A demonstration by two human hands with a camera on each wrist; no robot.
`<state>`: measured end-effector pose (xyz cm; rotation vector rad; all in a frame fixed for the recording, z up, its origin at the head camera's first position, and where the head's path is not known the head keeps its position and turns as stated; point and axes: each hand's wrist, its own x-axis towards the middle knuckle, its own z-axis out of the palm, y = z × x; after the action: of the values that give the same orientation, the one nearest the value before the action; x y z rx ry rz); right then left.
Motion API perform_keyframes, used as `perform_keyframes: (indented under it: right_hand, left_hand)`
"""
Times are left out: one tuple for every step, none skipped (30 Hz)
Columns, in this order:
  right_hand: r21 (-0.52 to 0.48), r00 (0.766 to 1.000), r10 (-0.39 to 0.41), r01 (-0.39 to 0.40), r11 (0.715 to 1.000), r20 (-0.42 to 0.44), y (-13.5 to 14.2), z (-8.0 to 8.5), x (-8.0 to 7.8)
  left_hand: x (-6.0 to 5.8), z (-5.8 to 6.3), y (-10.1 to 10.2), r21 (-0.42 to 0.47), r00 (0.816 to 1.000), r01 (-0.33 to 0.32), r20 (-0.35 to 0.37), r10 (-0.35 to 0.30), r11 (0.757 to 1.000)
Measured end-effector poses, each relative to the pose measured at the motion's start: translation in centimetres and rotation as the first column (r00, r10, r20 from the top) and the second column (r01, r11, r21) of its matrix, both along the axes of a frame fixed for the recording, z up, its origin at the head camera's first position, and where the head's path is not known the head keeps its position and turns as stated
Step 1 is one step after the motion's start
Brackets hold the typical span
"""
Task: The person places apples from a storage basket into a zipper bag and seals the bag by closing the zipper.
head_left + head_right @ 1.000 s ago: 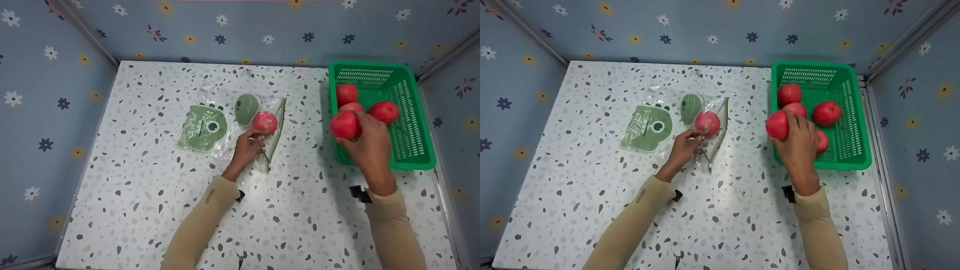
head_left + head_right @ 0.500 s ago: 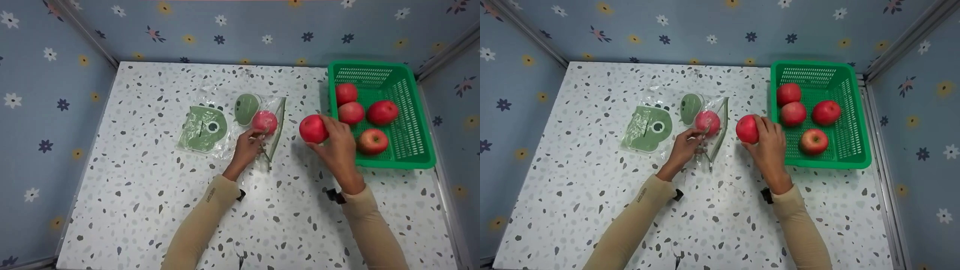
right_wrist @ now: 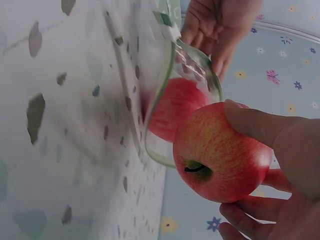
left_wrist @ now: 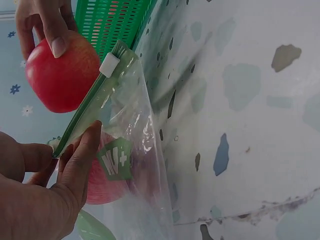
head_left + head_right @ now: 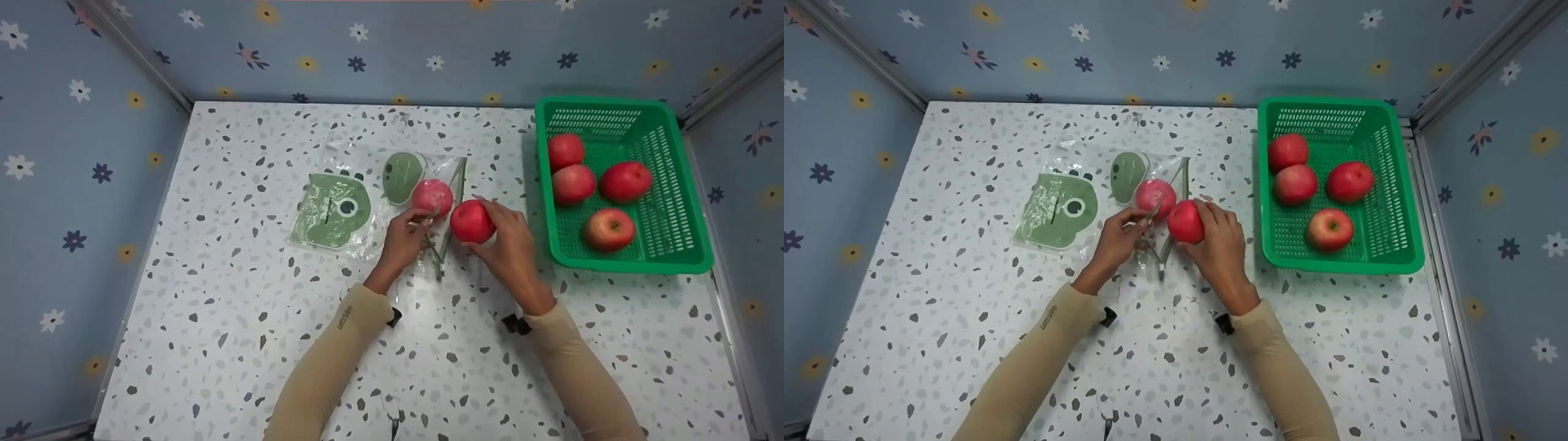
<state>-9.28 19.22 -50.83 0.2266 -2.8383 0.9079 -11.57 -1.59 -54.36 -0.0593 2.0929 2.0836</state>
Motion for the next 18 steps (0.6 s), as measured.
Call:
perform_keyframes:
  right_hand:
    - [-0.004, 1.000, 0.006, -0.006, 1.000, 0.003, -0.2, -0.2, 0.0]
    - [-0.011, 1.000, 0.013, -0.013, 1.000, 0.006, -0.4, -0.4, 0.0]
    - [-0.018, 1.000, 0.020, -0.020, 1.000, 0.007, -0.6, -0.6, 0.0]
    - [-0.024, 1.000, 0.026, -0.026, 0.999, 0.011, -0.7, -0.7, -0.1]
    - [-0.027, 0.999, 0.029, -0.029, 0.999, 0.013, -0.9, -0.9, -0.1]
    - [-0.032, 0.999, 0.033, -0.033, 0.999, 0.016, -1.0, -1.0, -0.1]
    - [-0.036, 0.999, 0.038, -0.037, 0.999, 0.016, -1.2, -1.2, -0.2]
    - [-0.038, 0.999, 0.041, -0.040, 0.998, 0.017, -1.3, -1.3, -0.2]
    - [-0.040, 0.999, 0.044, -0.043, 0.998, 0.017, -1.4, -1.4, -0.2]
    - [-0.042, 0.999, 0.045, -0.044, 0.998, 0.018, -1.6, -1.6, -0.3]
    - [-0.044, 0.999, 0.047, -0.047, 0.998, 0.018, -1.7, -1.7, -0.3]
    - [-0.051, 0.999, 0.051, -0.051, 0.997, 0.015, -1.8, -1.8, -0.4]
    - [-0.055, 0.998, 0.054, -0.054, 0.997, 0.013, -2.0, -1.9, -0.5]
    - [-0.058, 0.998, 0.056, -0.055, 0.997, 0.012, -2.1, -2.1, -0.5]
    - [-0.061, 0.998, 0.058, -0.057, 0.997, 0.012, -2.2, -2.2, -0.6]
    - [-0.064, 0.998, 0.059, -0.058, 0.996, 0.013, -2.3, -2.2, -0.7]
    - [-0.069, 0.998, 0.060, -0.058, 0.996, 0.016, -2.4, -2.3, -0.7]
    - [-0.071, 0.998, 0.059, -0.058, 0.996, 0.018, -2.5, -2.3, -0.8]
  left_hand:
    - [0.0, 0.0, 0.0, -0.003, 1.000, -0.002, 0.001, 0.002, 1.000]
    - [-0.1, -0.1, 0.0, -0.007, 1.000, -0.003, 0.002, 0.003, 1.000]
    - [-0.1, -0.1, 0.0, -0.010, 1.000, -0.004, 0.001, 0.004, 1.000]
    - [-0.2, -0.1, 0.1, -0.013, 1.000, -0.004, -0.002, 0.004, 1.000]
    - [-0.2, -0.1, 0.1, -0.019, 1.000, -0.003, -0.002, 0.003, 1.000]
    - [-0.2, -0.1, 0.0, -0.027, 1.000, -0.001, -0.004, 0.001, 1.000]
    - [-0.3, -0.1, 0.0, -0.037, 1.000, 0.000, -0.009, -0.001, 0.999]
    - [-0.3, -0.1, 0.0, -0.047, 1.000, 0.003, -0.017, -0.004, 0.999]
    - [-0.3, -0.1, -0.1, -0.057, 1.000, 0.005, -0.026, -0.007, 0.998]
    - [-0.3, -0.1, -0.1, -0.069, 0.999, 0.007, -0.035, -0.009, 0.998]
    - [-0.3, -0.1, -0.1, -0.084, 0.999, 0.008, -0.046, -0.012, 0.996]
    - [-0.4, -0.1, -0.2, -0.092, 0.998, 0.008, -0.054, -0.013, 0.996]
    - [-0.4, -0.1, -0.2, -0.104, 0.998, 0.007, -0.063, -0.014, 0.995]
    - [-0.5, -0.1, -0.2, -0.108, 0.998, 0.005, -0.068, -0.013, 0.994]
    - [-0.6, 0.0, -0.2, -0.112, 0.997, 0.002, -0.071, -0.011, 0.994]
    - [-0.6, 0.0, -0.3, -0.117, 0.997, -0.001, -0.074, -0.007, 0.993]
    - [-0.7, 0.0, -0.3, -0.119, 0.997, -0.003, -0.074, -0.006, 0.993]
    - [-0.7, 0.0, -0.3, -0.121, 0.997, -0.004, -0.074, -0.005, 0.993]
